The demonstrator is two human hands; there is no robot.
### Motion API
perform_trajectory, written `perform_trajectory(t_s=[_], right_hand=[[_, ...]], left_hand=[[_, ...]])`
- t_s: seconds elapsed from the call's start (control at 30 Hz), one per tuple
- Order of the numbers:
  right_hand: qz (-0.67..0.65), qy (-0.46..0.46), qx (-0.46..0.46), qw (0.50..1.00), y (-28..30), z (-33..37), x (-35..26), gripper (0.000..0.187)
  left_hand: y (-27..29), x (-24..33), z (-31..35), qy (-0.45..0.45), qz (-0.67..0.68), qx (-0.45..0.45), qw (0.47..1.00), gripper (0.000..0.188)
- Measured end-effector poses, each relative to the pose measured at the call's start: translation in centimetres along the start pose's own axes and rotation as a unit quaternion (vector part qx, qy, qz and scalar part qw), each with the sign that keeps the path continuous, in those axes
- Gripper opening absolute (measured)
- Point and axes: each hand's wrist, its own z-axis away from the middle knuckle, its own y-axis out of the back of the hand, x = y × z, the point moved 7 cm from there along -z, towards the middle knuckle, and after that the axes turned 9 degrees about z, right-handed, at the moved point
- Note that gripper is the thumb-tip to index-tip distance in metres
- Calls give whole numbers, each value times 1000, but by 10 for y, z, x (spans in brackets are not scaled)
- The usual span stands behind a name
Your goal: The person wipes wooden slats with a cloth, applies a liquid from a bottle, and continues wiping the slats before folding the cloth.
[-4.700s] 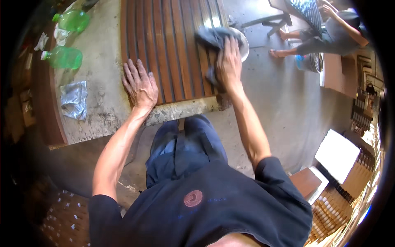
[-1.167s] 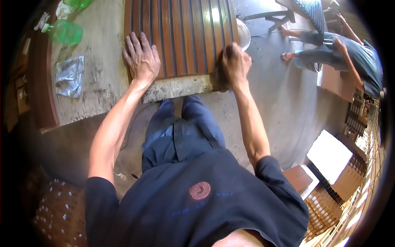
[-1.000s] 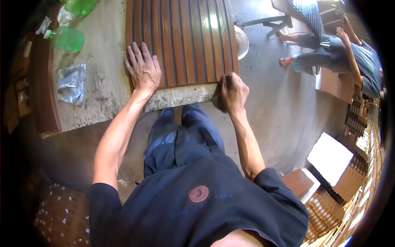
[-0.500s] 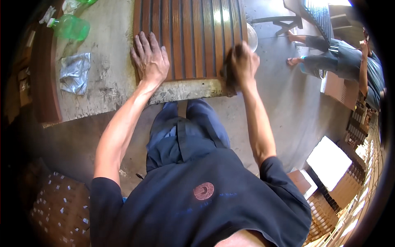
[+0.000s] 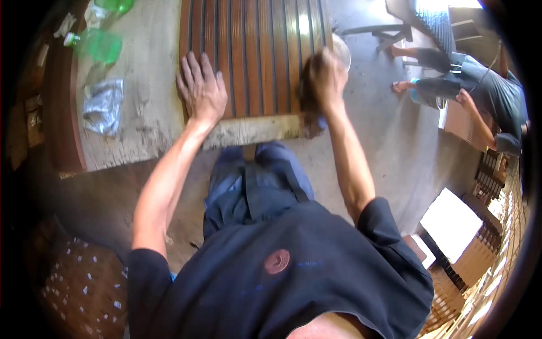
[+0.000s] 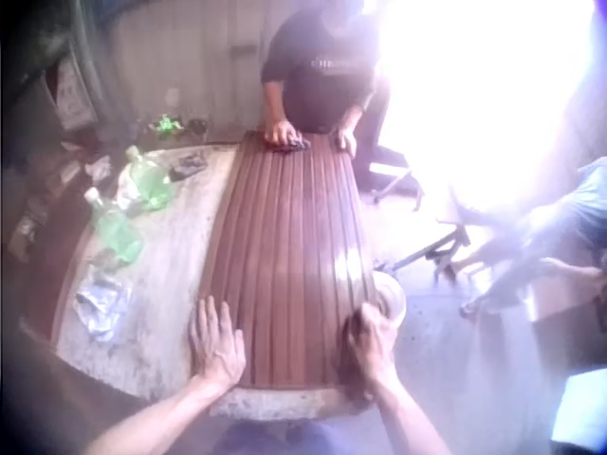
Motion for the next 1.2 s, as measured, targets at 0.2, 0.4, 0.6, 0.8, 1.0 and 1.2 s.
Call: perform_trajectory(t_s=[0.2, 0.4, 0.6, 0.8, 1.0, 1.2], right_hand=[[-91, 0, 8, 996, 22, 87, -17, 19], [-22, 8, 15, 1000, -13, -18, 0, 17], [-197, -4, -98, 976, 37, 163, -24, 15], [-184, -27, -48, 981, 62, 117, -56, 19], [-135, -55, 1, 989, 31, 95, -51, 17], [-58, -12, 28, 998, 12, 55, -34, 16]], left_hand=[[19, -15, 16, 21, -21, 5, 1000, 64], [2, 7, 32, 20, -10, -15, 1000, 64], [6, 5, 10, 18, -12, 4, 1000, 64], [1, 5, 9, 11, -14, 1, 1000, 65], [7, 5, -9, 3, -6, 11, 1000, 64], [-2, 9, 12, 0, 4, -3, 1000, 64]])
